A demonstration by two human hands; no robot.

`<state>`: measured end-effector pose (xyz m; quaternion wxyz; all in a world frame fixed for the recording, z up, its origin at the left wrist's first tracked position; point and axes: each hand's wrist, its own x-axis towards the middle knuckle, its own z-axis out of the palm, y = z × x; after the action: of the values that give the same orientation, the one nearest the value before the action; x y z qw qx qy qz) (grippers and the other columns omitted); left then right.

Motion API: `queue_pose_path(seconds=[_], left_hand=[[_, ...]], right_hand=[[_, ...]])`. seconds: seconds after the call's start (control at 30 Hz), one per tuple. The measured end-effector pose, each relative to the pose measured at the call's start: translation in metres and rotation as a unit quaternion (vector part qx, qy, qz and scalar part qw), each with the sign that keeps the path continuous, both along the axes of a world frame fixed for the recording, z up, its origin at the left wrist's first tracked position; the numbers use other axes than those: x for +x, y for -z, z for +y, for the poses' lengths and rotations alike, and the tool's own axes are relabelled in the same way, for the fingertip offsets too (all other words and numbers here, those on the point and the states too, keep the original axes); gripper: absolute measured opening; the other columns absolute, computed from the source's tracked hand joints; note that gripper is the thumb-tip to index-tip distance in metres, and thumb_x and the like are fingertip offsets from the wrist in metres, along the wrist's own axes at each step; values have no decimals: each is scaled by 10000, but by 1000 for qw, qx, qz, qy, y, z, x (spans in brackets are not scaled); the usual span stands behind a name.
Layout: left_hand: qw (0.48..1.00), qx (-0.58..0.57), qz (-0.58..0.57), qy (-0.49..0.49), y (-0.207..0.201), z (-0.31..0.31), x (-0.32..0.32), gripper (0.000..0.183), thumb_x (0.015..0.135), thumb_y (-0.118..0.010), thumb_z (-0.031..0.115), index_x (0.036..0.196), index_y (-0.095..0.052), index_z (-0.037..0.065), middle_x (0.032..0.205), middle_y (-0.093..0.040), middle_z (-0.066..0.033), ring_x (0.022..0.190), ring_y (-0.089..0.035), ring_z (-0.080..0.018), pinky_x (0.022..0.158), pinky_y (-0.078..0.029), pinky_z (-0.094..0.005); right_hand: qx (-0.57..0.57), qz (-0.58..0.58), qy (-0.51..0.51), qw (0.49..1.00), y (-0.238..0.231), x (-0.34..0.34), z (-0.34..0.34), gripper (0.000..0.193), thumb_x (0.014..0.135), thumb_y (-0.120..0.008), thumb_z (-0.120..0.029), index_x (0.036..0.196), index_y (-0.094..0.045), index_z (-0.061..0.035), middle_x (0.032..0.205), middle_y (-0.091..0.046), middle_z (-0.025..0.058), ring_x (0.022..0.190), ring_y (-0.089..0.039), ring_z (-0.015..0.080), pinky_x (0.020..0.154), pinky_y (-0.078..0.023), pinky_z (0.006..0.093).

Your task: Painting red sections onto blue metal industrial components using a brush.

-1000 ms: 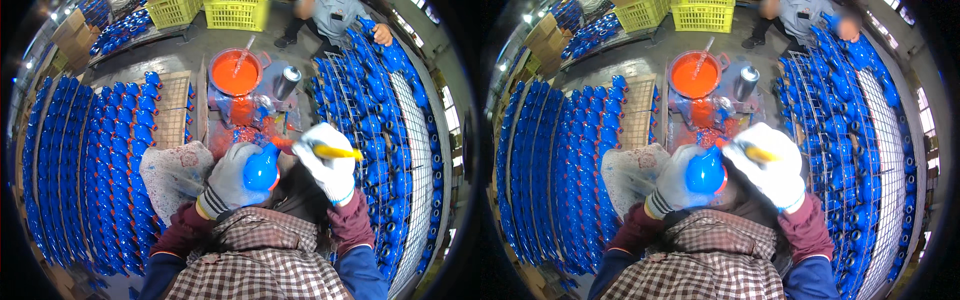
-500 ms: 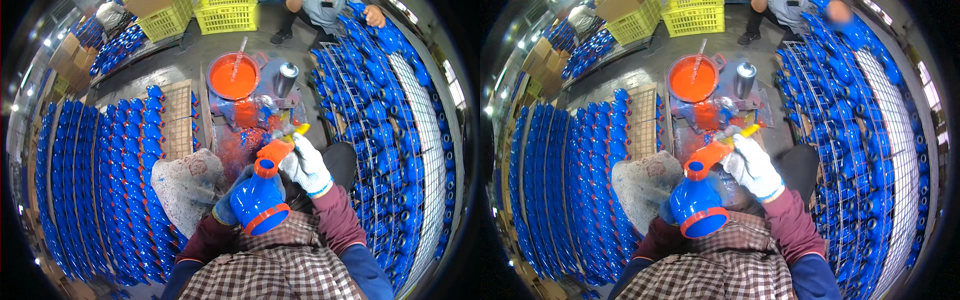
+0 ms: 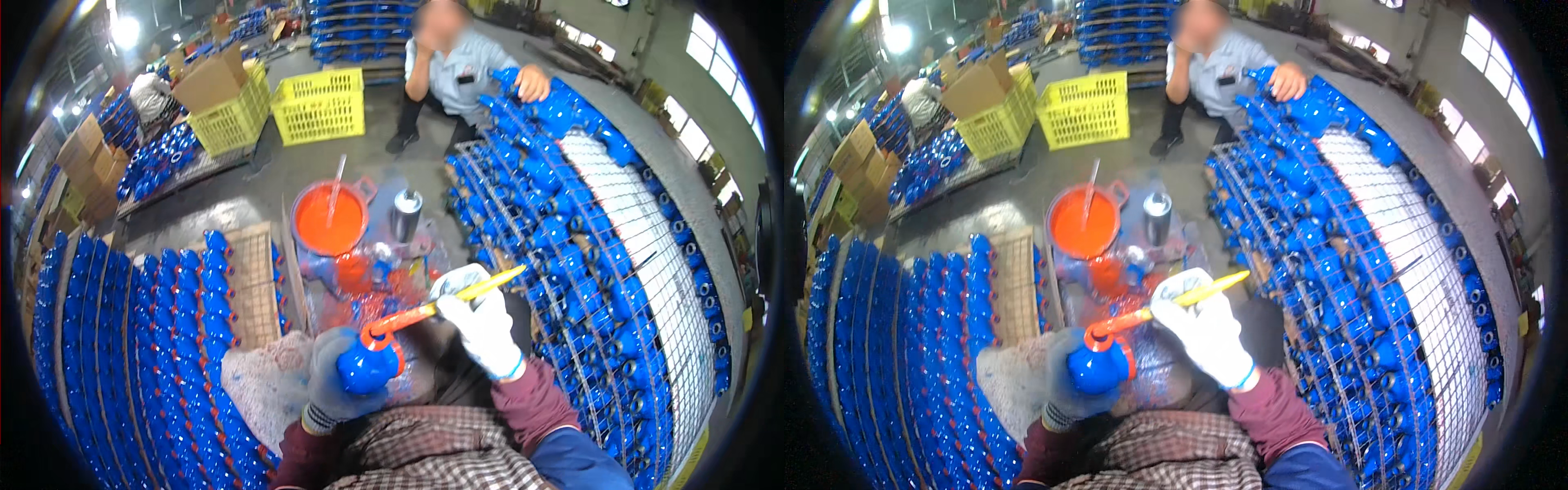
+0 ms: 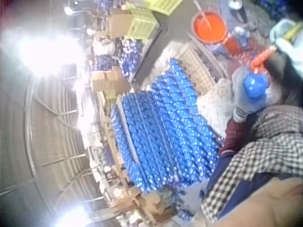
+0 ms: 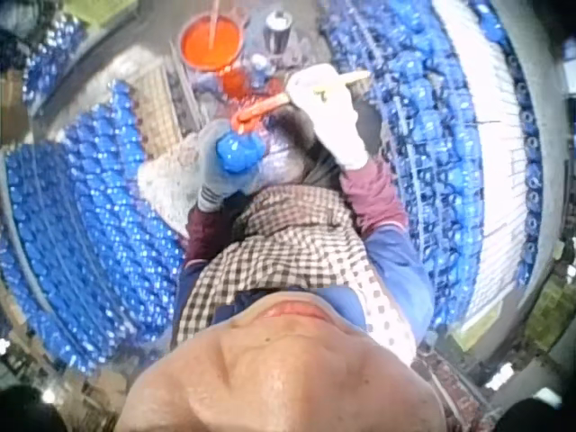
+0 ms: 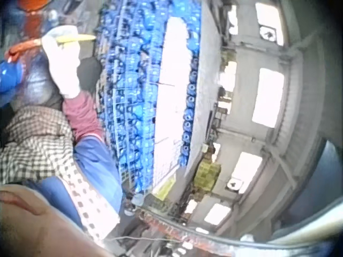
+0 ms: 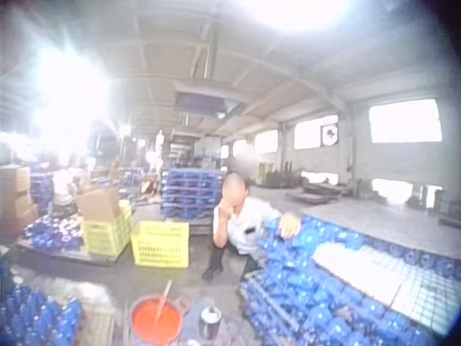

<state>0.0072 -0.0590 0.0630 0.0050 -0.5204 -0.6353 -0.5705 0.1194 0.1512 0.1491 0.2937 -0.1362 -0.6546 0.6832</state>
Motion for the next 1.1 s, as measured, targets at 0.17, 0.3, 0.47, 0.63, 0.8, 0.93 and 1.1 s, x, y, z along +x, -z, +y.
queue_pose_path(seconds=[0.17, 0.3, 0.47, 0.63, 0.8, 0.93, 1.1], left_hand=[[993, 5, 22, -119, -1, 2, 9, 843, 525, -781, 94, 1269, -389, 45, 1181, -506, -109, 1058, -543, -260, 927, -440, -427], [988, 25, -2, -154, 4, 3, 7, 881, 522, -785, 113, 1291, -367, 16, 1146, -486, -91, 1025, -528, -233, 909, -442, -396], [986, 75, -60, -140, 1, 10, 4, 829, 515, -877, 139, 1212, -439, 38, 1119, -500, -131, 992, -532, -294, 871, -443, -415], [986, 42, -15, -162, 4, 7, 2, 893, 527, -804, 134, 1301, -375, 10, 1150, -477, -94, 1023, -514, -220, 900, -449, -383], [984, 40, -19, -172, 39, 8, -2, 958, 493, -882, 166, 1309, -401, 22, 1182, -471, -151, 1063, -504, -314, 913, -436, -439], [979, 24, -87, -181, 64, 17, -6, 960, 511, -860, 151, 1336, -386, 31, 1203, -469, -124, 1086, -501, -267, 943, -430, -414], [955, 5, -221, -197, 110, 22, -5, 981, 473, -862, 195, 1319, -389, 45, 1211, -459, -133, 1106, -487, -291, 961, -421, -435]], right_hand=[[-294, 109, 45, 949, -3, 10, 3, 224, 948, -582, -114, 1142, -505, -34, 869, -620, 68, 630, -635, 132, 586, -543, 262], [-296, 88, 89, 947, 3, 21, 7, 190, 967, -587, -224, 1086, -559, -79, 916, -585, 26, 629, -564, 112, 540, -501, 235], [-363, 92, 134, 917, 15, 23, 8, 154, 959, -599, -210, 1050, -593, -85, 869, -617, 28, 610, -580, 92, 516, -492, 217], [-379, 105, 162, 905, 26, 29, 10, 178, 943, -621, -169, 1087, -599, -67, 886, -645, 52, 644, -619, 133, 560, -519, 257], [-359, 97, 165, 913, 38, 34, 12, 215, 933, -620, -147, 1121, -591, -47, 882, -647, 65, 652, -626, 149, 584, -531, 270], [-346, 76, 167, 920, 56, 34, 19, 205, 938, -612, -150, 1117, -589, -52, 809, -635, 53, 611, -611, 139, 556, -516, 263], [-332, 39, 190, 923, 64, 24, 21, 187, 946, -600, -164, 1082, -575, -38, 711, -606, 57, 526, -570, 126, 489, -482, 256]])
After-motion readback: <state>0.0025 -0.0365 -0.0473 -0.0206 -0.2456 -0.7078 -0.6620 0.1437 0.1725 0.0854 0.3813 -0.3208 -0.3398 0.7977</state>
